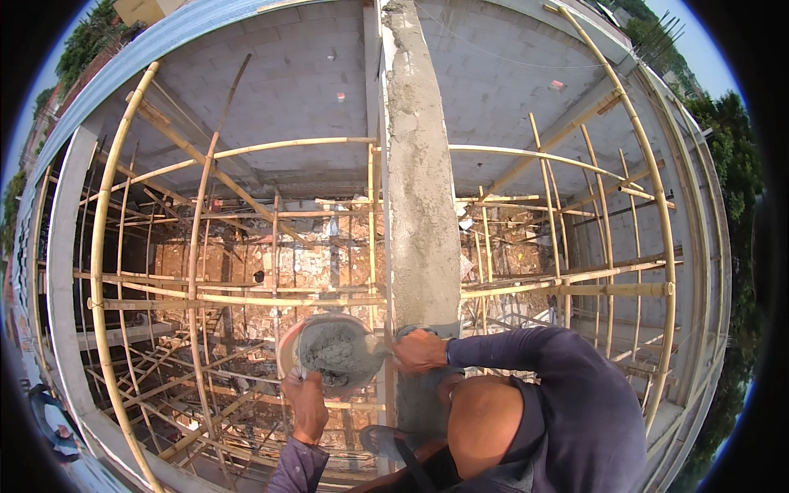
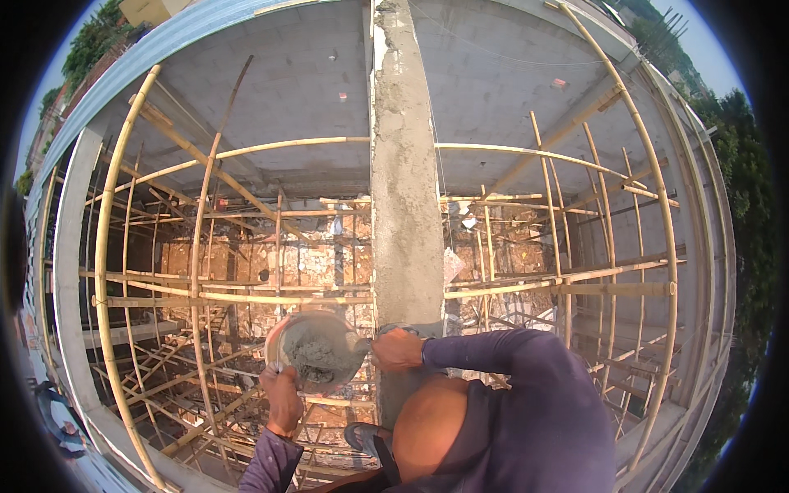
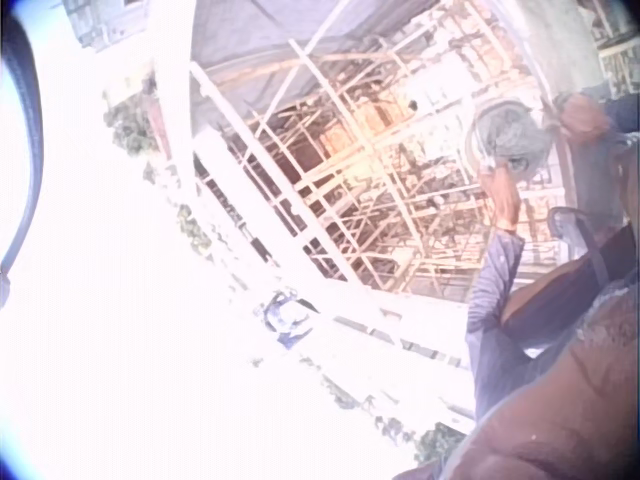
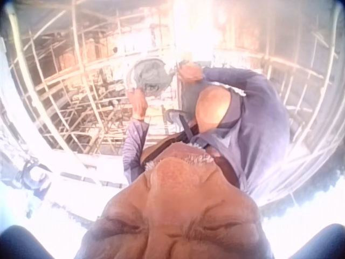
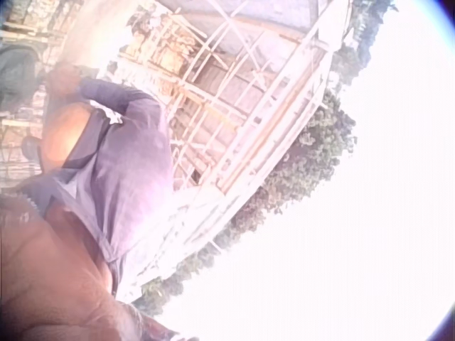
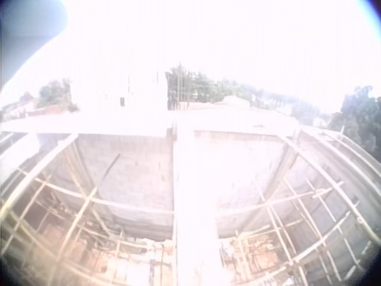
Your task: The person scoops wet cement from a bucket with a trowel and applies it to a vertical concrete beam, smoothing the surface repeatedly. The worker stands on bamboo scaffolding and continues plastering the beam from bottom to top.
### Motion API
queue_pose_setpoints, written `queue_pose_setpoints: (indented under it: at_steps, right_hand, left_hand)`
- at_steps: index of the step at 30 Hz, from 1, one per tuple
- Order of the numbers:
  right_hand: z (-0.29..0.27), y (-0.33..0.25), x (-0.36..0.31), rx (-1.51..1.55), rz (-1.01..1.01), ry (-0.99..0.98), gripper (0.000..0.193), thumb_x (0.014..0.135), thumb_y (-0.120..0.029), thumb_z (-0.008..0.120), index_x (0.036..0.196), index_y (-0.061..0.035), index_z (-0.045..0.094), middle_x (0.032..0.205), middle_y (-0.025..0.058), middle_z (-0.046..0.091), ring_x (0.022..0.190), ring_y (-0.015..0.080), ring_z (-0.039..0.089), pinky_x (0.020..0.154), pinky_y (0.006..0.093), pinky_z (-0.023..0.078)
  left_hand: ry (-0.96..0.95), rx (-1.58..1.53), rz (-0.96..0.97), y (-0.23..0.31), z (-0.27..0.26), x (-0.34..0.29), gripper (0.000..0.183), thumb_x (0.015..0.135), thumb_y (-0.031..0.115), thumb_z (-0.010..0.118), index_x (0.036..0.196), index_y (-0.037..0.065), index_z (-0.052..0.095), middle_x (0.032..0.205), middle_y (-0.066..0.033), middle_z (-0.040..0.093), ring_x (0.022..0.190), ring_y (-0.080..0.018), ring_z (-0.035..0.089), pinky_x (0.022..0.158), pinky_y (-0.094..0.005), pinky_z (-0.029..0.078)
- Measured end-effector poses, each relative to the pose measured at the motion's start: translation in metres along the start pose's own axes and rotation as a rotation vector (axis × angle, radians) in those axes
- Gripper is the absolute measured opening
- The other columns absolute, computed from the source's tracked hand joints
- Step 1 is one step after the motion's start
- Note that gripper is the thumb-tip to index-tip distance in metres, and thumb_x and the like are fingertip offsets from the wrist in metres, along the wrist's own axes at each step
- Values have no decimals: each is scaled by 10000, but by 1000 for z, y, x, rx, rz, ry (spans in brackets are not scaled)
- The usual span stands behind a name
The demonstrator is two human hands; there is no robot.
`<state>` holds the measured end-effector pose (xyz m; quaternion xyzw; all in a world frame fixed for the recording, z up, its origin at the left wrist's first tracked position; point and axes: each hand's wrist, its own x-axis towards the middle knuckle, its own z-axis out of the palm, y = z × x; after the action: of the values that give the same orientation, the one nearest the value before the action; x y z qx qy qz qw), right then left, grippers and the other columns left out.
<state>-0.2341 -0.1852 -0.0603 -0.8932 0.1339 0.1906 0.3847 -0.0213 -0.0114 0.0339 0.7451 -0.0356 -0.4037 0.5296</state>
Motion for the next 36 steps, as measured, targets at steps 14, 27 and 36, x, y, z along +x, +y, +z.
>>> queue_pose_setpoints:
  at_steps: [14, 27, 36]
  right_hand:
    - [-32, 43, -14, 594, 290, -36, 439, 951, -353, 512, 835, 63, 591, 674, 190, 591, 613, 296, 619, 607, 444, 499]
    - [-407, 27, -109, -526, 74, 1663, 348, 840, -264, 740, 1010, -3, 585, 793, 119, 625, 665, 238, 620, 605, 367, 507]
    - [-147, 175, -116, -690, 79, 310, 353, 882, -213, 582, 1088, 60, 497, 879, 233, 603, 637, 335, 652, 520, 441, 509]
  left_hand:
    - [-28, -69, -14, -13, 6, 1, 109, 809, 41, 566, 708, 66, 534, 625, 43, 498, 528, -55, 414, 482, -257, 313]
    - [0, 29, 55, -15, -6, 5, 84, 795, 19, 548, 718, 53, 548, 598, 19, 513, 495, -78, 447, 477, -258, 325]
    - [67, -63, -28, -28, -19, 16, 91, 788, -13, 558, 732, 58, 567, 632, 21, 519, 505, -79, 454, 470, -265, 353]
